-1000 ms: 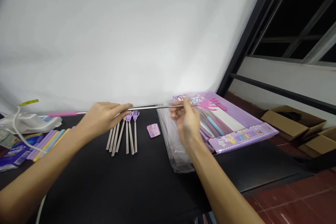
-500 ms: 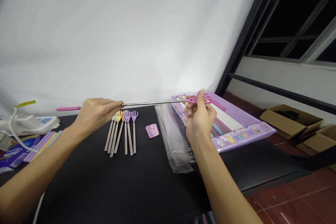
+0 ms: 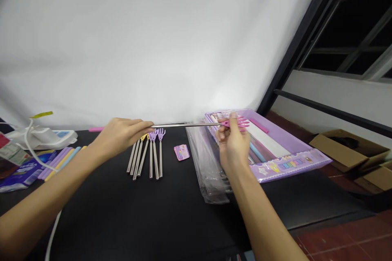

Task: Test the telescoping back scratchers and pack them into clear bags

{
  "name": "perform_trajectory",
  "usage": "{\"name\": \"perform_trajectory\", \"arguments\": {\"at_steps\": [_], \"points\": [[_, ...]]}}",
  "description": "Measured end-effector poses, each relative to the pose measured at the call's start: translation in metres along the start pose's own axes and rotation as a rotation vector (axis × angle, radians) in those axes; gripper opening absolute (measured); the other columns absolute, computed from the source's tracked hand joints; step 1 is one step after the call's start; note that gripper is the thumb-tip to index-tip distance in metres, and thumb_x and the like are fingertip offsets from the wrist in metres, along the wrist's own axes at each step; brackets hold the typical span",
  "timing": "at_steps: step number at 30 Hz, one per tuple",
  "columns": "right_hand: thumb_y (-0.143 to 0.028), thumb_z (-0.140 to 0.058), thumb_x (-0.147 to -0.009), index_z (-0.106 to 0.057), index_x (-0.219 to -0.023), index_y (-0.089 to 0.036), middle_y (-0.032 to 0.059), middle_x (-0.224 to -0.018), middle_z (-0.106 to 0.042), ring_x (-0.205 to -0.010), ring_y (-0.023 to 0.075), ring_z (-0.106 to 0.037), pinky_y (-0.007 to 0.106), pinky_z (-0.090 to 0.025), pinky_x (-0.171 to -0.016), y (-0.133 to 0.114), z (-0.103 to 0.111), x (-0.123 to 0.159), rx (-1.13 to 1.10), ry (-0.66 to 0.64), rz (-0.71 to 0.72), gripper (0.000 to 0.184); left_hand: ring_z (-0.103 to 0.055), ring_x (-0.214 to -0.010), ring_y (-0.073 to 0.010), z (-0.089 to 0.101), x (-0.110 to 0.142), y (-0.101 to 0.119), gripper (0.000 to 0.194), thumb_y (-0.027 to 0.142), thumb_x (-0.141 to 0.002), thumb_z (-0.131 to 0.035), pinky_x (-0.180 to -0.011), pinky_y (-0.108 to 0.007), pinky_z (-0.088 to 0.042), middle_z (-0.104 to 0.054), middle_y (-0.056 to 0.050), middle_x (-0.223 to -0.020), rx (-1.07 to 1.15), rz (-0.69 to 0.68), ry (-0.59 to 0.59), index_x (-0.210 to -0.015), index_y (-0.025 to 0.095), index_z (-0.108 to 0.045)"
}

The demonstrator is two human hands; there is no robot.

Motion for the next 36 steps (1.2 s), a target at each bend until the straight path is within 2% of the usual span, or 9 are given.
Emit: {"name": "perform_trajectory", "arguments": {"at_steps": [3, 8, 12, 15, 17, 21, 23, 28, 36], "points": [[-0.045, -0.091, -0.061, -0.062, -0.065, -0.012, -0.0032, -0.058, -0.060, -0.045, 0.0040, -0.047, 0.016, -0.034, -0.038, -0.002, 0.005, -0.008, -0.025, 0.014, -0.035, 0.043, -0.062, -0.055, -0.0140, 0.002, 0.005, -0.011, 0.028, 0.032, -0.103, -0.046, -0.052, -0.025, -0.037, -0.072, -0.002, -0.071, -0.008, -0.010, -0.028, -0.097, 0.016, -0.069], [-0.047, -0.088, -0.065, -0.062, -0.066, -0.013, -0.0045, -0.052, -0.056, -0.042, 0.0036, -0.043, 0.016, -0.034, -0.039, 0.001, 0.006, -0.005, -0.030, -0.033, -0.067, 0.043, -0.064, -0.058, -0.0153, 0.008, 0.003, -0.006, 0.031, 0.032, -0.104, -0.043, -0.056, -0.027, -0.040, -0.072, -0.003, -0.073, 0.013, 0.000, -0.014, -0.096, 0.015, -0.068], [-0.048, -0.087, -0.066, -0.064, -0.066, -0.012, -0.0027, -0.055, -0.059, -0.043, 0.0037, -0.045, 0.017, -0.035, -0.039, -0.004, 0.008, -0.008, -0.001, -0.052, -0.059, 0.043, -0.067, -0.061, -0.0160, 0.004, 0.013, -0.020, 0.036, 0.042, -0.104, -0.041, -0.056, -0.026, -0.040, -0.074, -0.003, -0.077, 0.043, 0.012, -0.104, -0.101, 0.018, -0.067], [-0.049, -0.087, -0.067, -0.064, -0.064, -0.013, -0.0027, -0.056, -0.060, -0.043, 0.0032, -0.045, 0.016, -0.035, -0.039, -0.005, 0.008, -0.009, -0.002, -0.011, -0.006, 0.042, -0.065, -0.056, -0.0160, -0.002, 0.019, -0.029, 0.043, 0.047, -0.104, -0.037, -0.051, -0.027, -0.034, -0.073, -0.002, -0.072, -0.004, 0.044, -0.147, -0.094, 0.018, -0.066], [-0.050, -0.085, -0.069, -0.064, -0.064, -0.014, -0.0025, -0.056, -0.060, -0.043, 0.0035, -0.045, 0.016, -0.035, -0.039, 0.000, 0.004, -0.002, 0.023, -0.062, -0.013, 0.041, -0.062, -0.051, -0.0150, -0.005, 0.015, -0.020, 0.046, 0.045, -0.106, -0.033, -0.050, -0.027, -0.031, -0.070, -0.002, -0.066, -0.008, 0.025, -0.156, -0.086, 0.017, -0.064], [-0.054, -0.077, -0.078, -0.068, -0.071, -0.016, -0.0007, -0.056, -0.060, -0.045, 0.0071, -0.049, 0.019, -0.038, -0.041, 0.014, -0.007, 0.016, 0.091, -0.294, -0.123, 0.039, -0.061, -0.049, -0.0141, -0.010, -0.002, 0.014, 0.045, 0.043, -0.106, -0.032, -0.049, -0.026, -0.030, -0.067, 0.000, -0.059, 0.059, -0.007, -0.144, -0.085, 0.017, -0.063], [-0.050, -0.080, -0.076, -0.067, -0.069, -0.016, 0.0014, -0.064, -0.065, -0.048, 0.0065, -0.051, 0.019, -0.038, -0.042, 0.013, -0.007, 0.017, 0.099, -0.281, -0.090, 0.037, -0.063, -0.052, -0.0141, -0.010, -0.004, 0.019, 0.045, 0.046, -0.106, -0.033, -0.049, -0.026, -0.030, -0.070, 0.000, -0.063, 0.101, 0.021, -0.127, -0.091, 0.018, -0.064], [-0.046, -0.088, -0.065, -0.064, -0.064, -0.014, -0.0001, -0.066, -0.065, -0.046, 0.0034, -0.045, 0.017, -0.035, -0.040, 0.006, 0.000, 0.002, 0.027, -0.077, -0.047, 0.040, -0.062, -0.050, -0.0134, -0.004, 0.004, 0.001, 0.046, 0.047, -0.106, -0.030, -0.049, -0.027, -0.029, -0.072, -0.001, -0.069, 0.108, 0.040, -0.157, -0.095, 0.018, -0.063], [-0.046, -0.081, -0.076, -0.069, -0.073, -0.016, -0.0002, -0.066, -0.063, -0.051, 0.0073, -0.051, 0.020, -0.041, -0.045, 0.027, -0.010, 0.027, 0.021, -0.306, -0.198, 0.032, -0.059, -0.045, -0.0148, 0.005, -0.009, 0.032, 0.045, 0.043, -0.107, -0.029, -0.046, -0.026, -0.022, -0.064, -0.001, -0.056, 0.087, 0.044, -0.134, -0.080, 0.017, -0.055]]}}
Point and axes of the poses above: each hand's wrist, its own x-axis away from the middle knuckle, its own z-axis out of the back of the hand, y = z × x, the point moved 1 cm from there along -x, towards the middle knuckle
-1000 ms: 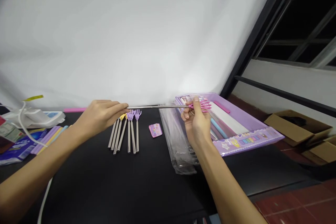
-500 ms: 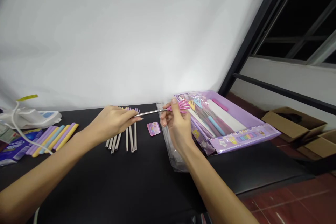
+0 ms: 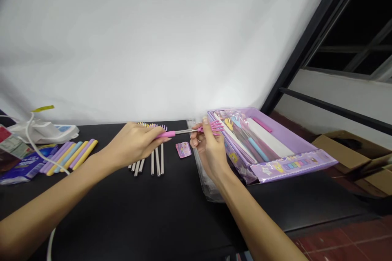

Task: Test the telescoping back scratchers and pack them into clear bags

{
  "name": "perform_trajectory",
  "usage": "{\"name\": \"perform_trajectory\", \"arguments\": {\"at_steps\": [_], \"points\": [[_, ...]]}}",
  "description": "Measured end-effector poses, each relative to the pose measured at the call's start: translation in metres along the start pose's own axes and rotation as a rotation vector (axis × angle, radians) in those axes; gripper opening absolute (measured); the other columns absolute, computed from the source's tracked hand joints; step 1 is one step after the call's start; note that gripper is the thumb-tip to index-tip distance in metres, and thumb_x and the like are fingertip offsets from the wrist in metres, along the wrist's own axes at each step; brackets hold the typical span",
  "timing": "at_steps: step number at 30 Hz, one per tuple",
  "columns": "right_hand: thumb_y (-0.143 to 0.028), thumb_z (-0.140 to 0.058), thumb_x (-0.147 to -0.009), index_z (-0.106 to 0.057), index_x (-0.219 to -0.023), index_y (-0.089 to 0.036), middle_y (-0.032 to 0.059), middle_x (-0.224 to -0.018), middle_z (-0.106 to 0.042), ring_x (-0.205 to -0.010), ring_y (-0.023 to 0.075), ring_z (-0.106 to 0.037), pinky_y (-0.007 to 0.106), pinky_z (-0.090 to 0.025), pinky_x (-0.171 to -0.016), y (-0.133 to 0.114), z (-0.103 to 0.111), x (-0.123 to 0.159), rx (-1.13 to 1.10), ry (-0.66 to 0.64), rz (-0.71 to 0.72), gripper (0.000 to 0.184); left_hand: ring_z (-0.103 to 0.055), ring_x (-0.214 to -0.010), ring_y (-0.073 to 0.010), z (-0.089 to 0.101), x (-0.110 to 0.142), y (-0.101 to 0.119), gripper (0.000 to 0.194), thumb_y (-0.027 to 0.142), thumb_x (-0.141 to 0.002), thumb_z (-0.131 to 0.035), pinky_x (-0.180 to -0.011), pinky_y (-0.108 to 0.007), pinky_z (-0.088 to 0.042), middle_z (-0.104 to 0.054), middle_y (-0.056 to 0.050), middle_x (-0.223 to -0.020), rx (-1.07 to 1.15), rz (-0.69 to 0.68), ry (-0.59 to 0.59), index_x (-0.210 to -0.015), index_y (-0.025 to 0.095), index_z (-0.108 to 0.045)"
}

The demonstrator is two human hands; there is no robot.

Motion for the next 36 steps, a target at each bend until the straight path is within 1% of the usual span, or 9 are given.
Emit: {"name": "perform_trajectory", "arguments": {"at_steps": [9, 11, 14, 16, 20, 23, 29, 31, 36], "points": [[-0.040, -0.082, -0.076, -0.074, -0.080, -0.015, 0.0015, -0.065, -0.066, -0.054, 0.0095, -0.057, 0.022, -0.048, -0.052, 0.003, -0.011, 0.010, 0.145, -0.214, -0.085, 0.027, -0.063, -0.051, -0.0163, -0.005, -0.003, 0.009, 0.035, 0.043, -0.105, -0.035, -0.047, -0.027, -0.024, -0.068, 0.001, -0.064, 0.024, 0.002, -0.078, -0.099, 0.020, -0.061], [-0.038, -0.085, -0.072, -0.073, -0.077, -0.015, 0.0013, -0.069, -0.066, -0.058, 0.0088, -0.057, 0.020, -0.048, -0.051, -0.005, -0.003, 0.002, 0.113, -0.136, -0.041, 0.027, -0.064, -0.054, -0.0154, -0.005, 0.002, -0.007, 0.036, 0.041, -0.106, -0.034, -0.048, -0.026, -0.026, -0.070, 0.000, -0.069, 0.033, -0.004, -0.080, -0.097, 0.021, -0.061], [-0.033, -0.090, -0.065, -0.066, -0.070, -0.015, -0.0032, -0.069, -0.063, -0.055, 0.0040, -0.051, 0.015, -0.042, -0.047, -0.023, 0.019, -0.015, -0.042, 0.169, 0.110, 0.030, -0.065, -0.059, -0.0158, -0.003, 0.016, -0.046, 0.037, 0.043, -0.105, -0.035, -0.052, -0.026, -0.032, -0.073, -0.001, -0.075, -0.014, 0.035, -0.097, -0.095, 0.020, -0.062], [-0.035, -0.087, -0.070, -0.061, -0.069, -0.016, -0.0056, -0.065, -0.058, -0.050, 0.0024, -0.045, 0.014, -0.040, -0.045, -0.030, 0.029, -0.022, -0.107, 0.288, 0.156, 0.032, -0.065, -0.060, -0.0162, 0.000, 0.022, -0.063, 0.034, 0.043, -0.104, -0.039, -0.052, -0.026, -0.033, -0.073, -0.002, -0.078, -0.057, 0.082, -0.104, -0.093, 0.021, -0.062], [-0.044, -0.083, -0.075, -0.060, -0.071, -0.016, -0.0065, -0.062, -0.053, -0.048, 0.0032, -0.043, 0.016, -0.040, -0.045, -0.027, 0.024, -0.021, -0.119, 0.258, 0.095, 0.037, -0.064, -0.057, -0.0159, -0.003, 0.018, -0.051, 0.035, 0.045, -0.104, -0.039, -0.052, -0.026, -0.034, -0.072, -0.001, -0.073, -0.040, 0.023, -0.112, -0.096, 0.020, -0.063], [-0.043, -0.082, -0.076, -0.060, -0.071, -0.015, -0.0044, -0.068, -0.057, -0.050, 0.0035, -0.046, 0.017, -0.039, -0.044, -0.030, 0.021, -0.019, -0.080, 0.259, 0.145, 0.036, -0.066, -0.059, -0.0149, -0.011, 0.014, -0.040, 0.036, 0.038, -0.106, -0.035, -0.053, -0.025, -0.036, -0.073, -0.001, -0.072, -0.003, -0.040, -0.109, -0.096, 0.020, -0.064], [-0.042, -0.067, -0.091, -0.054, -0.067, -0.017, -0.0075, -0.060, -0.048, -0.045, 0.0028, -0.039, 0.017, -0.037, -0.044, -0.049, 0.041, -0.029, -0.070, 0.436, 0.294, 0.036, -0.071, -0.066, -0.0184, -0.015, 0.025, -0.073, 0.032, 0.038, -0.102, -0.045, -0.054, -0.026, -0.039, -0.076, -0.003, -0.078, -0.102, 0.068, -0.044, -0.090, 0.020, -0.068], [-0.047, -0.068, -0.089, -0.054, -0.067, -0.018, -0.0079, -0.057, -0.045, -0.045, 0.0037, -0.039, 0.017, -0.038, -0.044, -0.045, 0.040, -0.028, -0.053, 0.405, 0.288, 0.039, -0.071, -0.066, -0.0194, -0.016, 0.021, -0.066, 0.031, 0.038, -0.102, -0.047, -0.056, -0.028, -0.042, -0.076, -0.004, -0.079, -0.109, 0.028, -0.008, -0.093, 0.019, -0.069], [-0.050, -0.082, -0.074, -0.059, -0.068, -0.016, -0.0064, -0.060, -0.052, -0.046, 0.0035, -0.042, 0.019, -0.038, -0.043, -0.032, 0.026, -0.020, -0.048, 0.315, 0.243, 0.041, -0.068, -0.061, -0.0148, -0.024, 0.003, -0.016, 0.027, 0.030, -0.105, -0.042, -0.057, -0.027, -0.045, -0.073, 0.000, -0.072, -0.051, -0.112, 0.135, -0.102, 0.017, -0.066]]}}
Point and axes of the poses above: each hand's wrist, its own x-axis away from the middle knuckle, its own z-axis out of the back of the hand, y = z × x, the point moved 1 cm from there along -x, towards the middle knuckle
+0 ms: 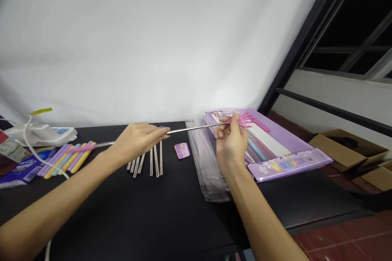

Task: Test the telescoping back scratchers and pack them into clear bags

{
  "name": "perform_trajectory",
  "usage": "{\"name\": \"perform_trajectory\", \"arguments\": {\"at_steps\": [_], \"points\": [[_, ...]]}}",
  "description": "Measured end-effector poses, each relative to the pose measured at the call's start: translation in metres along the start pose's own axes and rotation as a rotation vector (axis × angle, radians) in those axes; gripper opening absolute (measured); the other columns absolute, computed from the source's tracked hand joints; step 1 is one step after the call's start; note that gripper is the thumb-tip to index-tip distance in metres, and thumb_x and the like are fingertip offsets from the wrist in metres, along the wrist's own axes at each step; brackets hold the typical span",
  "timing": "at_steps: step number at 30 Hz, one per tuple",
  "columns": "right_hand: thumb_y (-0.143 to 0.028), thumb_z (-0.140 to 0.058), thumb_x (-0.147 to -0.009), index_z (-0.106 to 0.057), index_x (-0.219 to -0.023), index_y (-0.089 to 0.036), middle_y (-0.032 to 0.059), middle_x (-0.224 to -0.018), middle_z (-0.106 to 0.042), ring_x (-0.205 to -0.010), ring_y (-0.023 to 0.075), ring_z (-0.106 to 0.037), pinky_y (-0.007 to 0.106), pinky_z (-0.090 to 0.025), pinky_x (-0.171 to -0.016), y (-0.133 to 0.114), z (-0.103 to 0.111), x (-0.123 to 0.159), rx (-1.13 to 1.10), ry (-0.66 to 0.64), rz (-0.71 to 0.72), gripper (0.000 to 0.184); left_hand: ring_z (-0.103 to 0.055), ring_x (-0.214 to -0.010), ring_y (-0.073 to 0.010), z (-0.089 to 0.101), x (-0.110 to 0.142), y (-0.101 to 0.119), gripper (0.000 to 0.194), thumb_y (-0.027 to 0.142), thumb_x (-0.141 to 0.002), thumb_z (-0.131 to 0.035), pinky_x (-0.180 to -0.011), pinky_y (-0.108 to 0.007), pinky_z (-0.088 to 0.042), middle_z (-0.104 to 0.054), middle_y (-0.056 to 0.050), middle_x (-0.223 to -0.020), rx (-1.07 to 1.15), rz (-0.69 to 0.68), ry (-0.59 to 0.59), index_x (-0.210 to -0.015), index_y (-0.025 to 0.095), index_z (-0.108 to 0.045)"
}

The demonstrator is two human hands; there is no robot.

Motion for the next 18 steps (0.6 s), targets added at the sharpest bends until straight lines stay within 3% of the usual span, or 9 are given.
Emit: {"name": "perform_trajectory", "arguments": {"at_steps": [3, 8, 13, 16, 18], "points": [[-0.048, -0.086, -0.069, -0.060, -0.067, -0.016, -0.0038, -0.066, -0.059, -0.048, 0.0036, -0.044, 0.019, -0.037, -0.042, -0.001, -0.004, 0.004, 0.017, -0.039, 0.026, 0.041, -0.064, -0.055, -0.0135, -0.003, -0.004, 0.009, 0.027, 0.027, -0.104, -0.045, -0.053, -0.027, -0.042, -0.069, 0.001, -0.064, -0.040, 0.003, 0.046, -0.091, 0.016, -0.065], [-0.047, -0.082, -0.073, -0.059, -0.067, -0.016, -0.0023, -0.069, -0.062, -0.048, 0.0042, -0.047, 0.019, -0.036, -0.041, -0.010, -0.003, -0.003, 0.031, -0.046, 0.120, 0.039, -0.066, -0.060, -0.0135, 0.001, 0.000, -0.007, 0.023, 0.025, -0.102, -0.048, -0.061, -0.027, -0.047, -0.072, -0.001, -0.069, -0.076, 0.053, 0.088, -0.090, 0.017, -0.066], [-0.035, -0.063, -0.094, -0.055, -0.064, -0.017, -0.0065, -0.059, -0.051, -0.044, 0.0030, -0.040, 0.016, -0.034, -0.041, -0.026, 0.015, -0.021, -0.026, 0.169, 0.158, 0.035, -0.068, -0.062, -0.0172, 0.000, 0.010, -0.027, 0.020, 0.024, -0.099, -0.053, -0.060, -0.029, -0.047, -0.074, -0.003, -0.071, -0.133, 0.100, 0.069, -0.087, 0.017, -0.067], [-0.035, -0.054, -0.099, -0.055, -0.062, -0.017, -0.0067, -0.052, -0.044, -0.044, 0.0043, -0.038, 0.016, -0.034, -0.042, -0.029, 0.020, -0.026, -0.061, 0.168, 0.130, 0.041, -0.068, -0.061, -0.0180, -0.003, 0.015, -0.034, 0.019, 0.024, -0.098, -0.055, -0.059, -0.030, -0.046, -0.074, -0.004, -0.071, -0.179, 0.136, 0.031, -0.086, 0.018, -0.068], [-0.040, -0.058, -0.096, -0.056, -0.061, -0.018, -0.0070, -0.049, -0.042, -0.044, 0.0047, -0.036, 0.016, -0.034, -0.042, -0.025, 0.018, -0.024, -0.069, 0.146, 0.121, 0.042, -0.068, -0.061, -0.0183, -0.005, 0.015, -0.034, 0.019, 0.024, -0.097, -0.055, -0.059, -0.030, -0.046, -0.074, -0.004, -0.071, -0.188, 0.130, 0.032, -0.085, 0.017, -0.068]]}}
Point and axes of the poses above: each hand's wrist, its own x-axis away from the middle knuckle, its own z-axis out of the back of the hand, y = z × x, the point moved 1 cm from there along -x, towards the middle knuckle
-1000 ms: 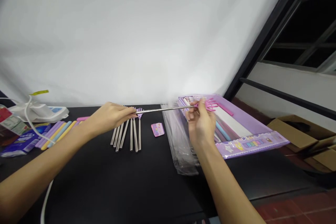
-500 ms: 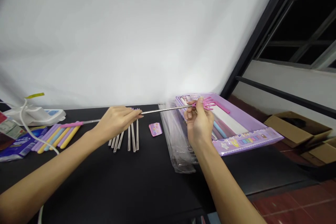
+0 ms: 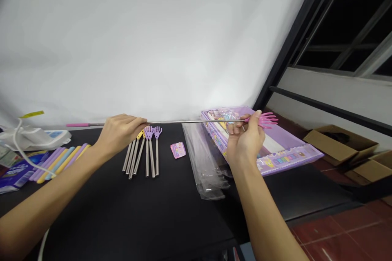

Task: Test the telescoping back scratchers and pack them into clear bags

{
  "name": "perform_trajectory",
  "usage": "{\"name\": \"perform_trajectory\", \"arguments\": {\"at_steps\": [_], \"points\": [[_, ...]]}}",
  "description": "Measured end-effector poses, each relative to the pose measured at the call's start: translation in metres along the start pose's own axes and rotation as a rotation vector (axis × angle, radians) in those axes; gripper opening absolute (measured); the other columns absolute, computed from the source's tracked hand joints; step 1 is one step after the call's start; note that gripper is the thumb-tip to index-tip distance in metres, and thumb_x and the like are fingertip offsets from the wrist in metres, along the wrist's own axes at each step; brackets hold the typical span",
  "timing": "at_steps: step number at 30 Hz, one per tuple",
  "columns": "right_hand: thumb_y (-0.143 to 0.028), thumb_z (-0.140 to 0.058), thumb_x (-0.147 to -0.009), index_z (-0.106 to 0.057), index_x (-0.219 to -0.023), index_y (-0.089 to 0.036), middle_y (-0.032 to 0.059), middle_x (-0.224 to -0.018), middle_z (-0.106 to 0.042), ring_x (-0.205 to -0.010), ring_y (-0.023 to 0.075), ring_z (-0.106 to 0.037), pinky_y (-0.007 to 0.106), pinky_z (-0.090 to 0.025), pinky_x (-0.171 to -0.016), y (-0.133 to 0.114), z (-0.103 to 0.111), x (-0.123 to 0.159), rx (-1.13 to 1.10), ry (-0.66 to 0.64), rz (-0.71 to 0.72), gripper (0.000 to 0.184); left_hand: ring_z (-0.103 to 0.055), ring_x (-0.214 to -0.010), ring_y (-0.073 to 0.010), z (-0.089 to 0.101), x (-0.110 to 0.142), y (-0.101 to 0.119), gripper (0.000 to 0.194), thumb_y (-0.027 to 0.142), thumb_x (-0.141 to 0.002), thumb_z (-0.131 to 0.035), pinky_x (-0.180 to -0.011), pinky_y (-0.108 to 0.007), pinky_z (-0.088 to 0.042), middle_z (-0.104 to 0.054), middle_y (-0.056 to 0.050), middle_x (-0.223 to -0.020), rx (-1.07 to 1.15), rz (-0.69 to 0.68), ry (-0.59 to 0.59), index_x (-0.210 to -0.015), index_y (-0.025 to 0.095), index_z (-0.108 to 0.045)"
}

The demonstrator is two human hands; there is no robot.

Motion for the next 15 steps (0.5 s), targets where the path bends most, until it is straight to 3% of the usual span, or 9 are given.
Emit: {"name": "perform_trajectory", "arguments": {"at_steps": [3, 5, 7, 9, 11, 15], "points": [[-0.043, -0.076, -0.082, -0.060, -0.063, -0.017, -0.0061, -0.054, -0.049, -0.046, 0.0044, -0.040, 0.017, -0.036, -0.043, 0.014, -0.008, 0.019, 0.016, -0.076, -0.016, 0.036, -0.067, -0.061, -0.0182, 0.002, -0.004, 0.011, 0.022, 0.024, -0.099, -0.053, -0.059, -0.030, -0.046, -0.074, -0.004, -0.071, 0.030, -0.037, 0.028, -0.084, 0.017, -0.067], [-0.041, -0.084, -0.073, -0.065, -0.066, -0.016, -0.0025, -0.065, -0.060, -0.053, 0.0055, -0.049, 0.018, -0.038, -0.045, 0.026, -0.015, 0.038, 0.046, -0.207, -0.083, 0.032, -0.066, -0.061, -0.0173, 0.006, -0.008, 0.023, 0.024, 0.023, -0.101, -0.050, -0.061, -0.030, -0.047, -0.073, -0.004, -0.071, 0.060, -0.066, 0.034, -0.084, 0.016, -0.066], [-0.040, -0.084, -0.073, -0.069, -0.070, -0.015, 0.0013, -0.073, -0.065, -0.060, 0.0077, -0.055, 0.020, -0.041, -0.048, 0.034, -0.021, 0.054, 0.094, -0.358, -0.163, 0.030, -0.065, -0.060, -0.0157, 0.008, -0.011, 0.034, 0.025, 0.023, -0.102, -0.049, -0.062, -0.029, -0.047, -0.073, -0.003, -0.070, 0.089, -0.082, 0.047, -0.085, 0.016, -0.065], [-0.039, -0.084, -0.073, -0.070, -0.070, -0.014, 0.0035, -0.077, -0.067, -0.061, 0.0082, -0.056, 0.021, -0.043, -0.050, 0.036, -0.024, 0.060, 0.129, -0.422, -0.174, 0.029, -0.065, -0.059, -0.0137, 0.010, -0.010, 0.038, 0.022, 0.024, -0.102, -0.050, -0.062, -0.027, -0.047, -0.072, -0.001, -0.070, 0.114, -0.094, 0.074, -0.088, 0.017, -0.065], [-0.039, -0.084, -0.073, -0.067, -0.067, -0.015, 0.0027, -0.075, -0.068, -0.057, 0.0066, -0.052, 0.020, -0.042, -0.049, 0.029, -0.022, 0.052, 0.113, -0.356, -0.131, 0.031, -0.065, -0.059, -0.0129, 0.008, -0.006, 0.030, 0.017, 0.026, -0.101, -0.053, -0.061, -0.026, -0.047, -0.073, 0.000, -0.071, 0.106, -0.109, 0.091, -0.093, 0.017, -0.066], [-0.038, -0.079, -0.081, -0.060, -0.065, -0.016, -0.0037, -0.066, -0.060, -0.049, 0.0028, -0.042, 0.016, -0.037, -0.043, 0.009, -0.012, 0.021, -0.005, -0.075, -0.042, 0.033, -0.066, -0.059, -0.0152, 0.003, 0.007, 0.001, 0.020, 0.032, -0.100, -0.054, -0.060, -0.028, -0.046, -0.074, -0.002, -0.072, 0.004, -0.070, 0.092, -0.100, 0.016, -0.066]]}}
Point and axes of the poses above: each hand's wrist, its own x-axis away from the middle knuckle, its own z-axis out of the back of the hand, y = z × x, the point moved 1 cm from there along -x, towards the middle knuckle
